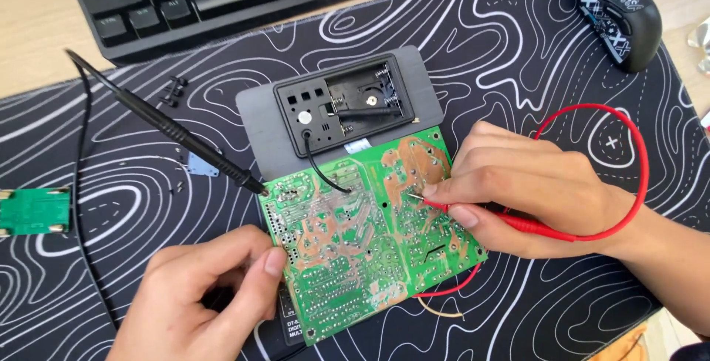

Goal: Testing a circuit board using a multimeter probe at a repair bench

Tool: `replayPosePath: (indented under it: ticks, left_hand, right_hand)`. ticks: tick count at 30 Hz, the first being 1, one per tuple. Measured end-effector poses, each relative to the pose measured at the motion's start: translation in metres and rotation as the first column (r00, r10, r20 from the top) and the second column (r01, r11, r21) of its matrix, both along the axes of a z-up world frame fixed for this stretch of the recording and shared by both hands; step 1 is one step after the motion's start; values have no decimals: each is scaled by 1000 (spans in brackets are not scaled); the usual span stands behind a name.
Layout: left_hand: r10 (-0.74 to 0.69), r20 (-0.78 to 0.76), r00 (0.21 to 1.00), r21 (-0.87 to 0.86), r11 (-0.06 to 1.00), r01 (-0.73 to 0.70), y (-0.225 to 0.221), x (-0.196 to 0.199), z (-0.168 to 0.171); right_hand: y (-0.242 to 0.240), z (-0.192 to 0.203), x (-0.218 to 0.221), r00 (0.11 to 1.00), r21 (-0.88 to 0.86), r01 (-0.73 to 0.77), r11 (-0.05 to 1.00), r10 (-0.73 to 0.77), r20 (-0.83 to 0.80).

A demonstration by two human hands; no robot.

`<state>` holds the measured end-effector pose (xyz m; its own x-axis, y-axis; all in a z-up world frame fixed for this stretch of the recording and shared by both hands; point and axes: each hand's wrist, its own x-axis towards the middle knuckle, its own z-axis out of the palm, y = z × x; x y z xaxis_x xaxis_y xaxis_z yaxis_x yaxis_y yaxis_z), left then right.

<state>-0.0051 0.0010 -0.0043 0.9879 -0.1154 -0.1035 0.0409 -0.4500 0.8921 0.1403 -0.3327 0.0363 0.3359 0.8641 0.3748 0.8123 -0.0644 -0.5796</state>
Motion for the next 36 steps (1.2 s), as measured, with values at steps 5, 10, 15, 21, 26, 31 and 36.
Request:
replayPosePath:
  ticks: [5, 10, 15, 21, 26, 31, 36]
  left_hand:
    - [-6, 18, 1000, -2, 1000, 6, 0, 1, 0]
    - [-16, 57, 998, 28, 1000, 14, -1, 1, 1]
    - [-1, 53, 999, 56, 998, -2, -2, -1, 2]
    - [-10, 60, 998, 83, 997, 5, -1, -2, 0]
    - [12, 58, 998, 124, 992, -19, -2, -3, -2]
    - [7, 80, 997, 114, 993, -16, -4, -2, -2]
    - [-8, 115, 993, 114, 994, -5, -4, -1, -3]
  right_hand:
    - [1, -2, 0, 1000, -5, -5, 1000, 5, 1]
    - [0, -6, 2, 1000, -5, -13, 1000, 13, 23]
    - [2, -6, 4, 997, -16, -51, 999, 51, 55]
    - [2, -7, 3, 996, -8, -18, 1000, 19, 91]
    - [-5, -14, 7, 992, -5, 42, 999, -41, 123]
    - [2, -17, 6, 989, 4, 52, 999, -52, 141]
    - [4, -19, 7, 983, 38, 46, 998, -52, 178]
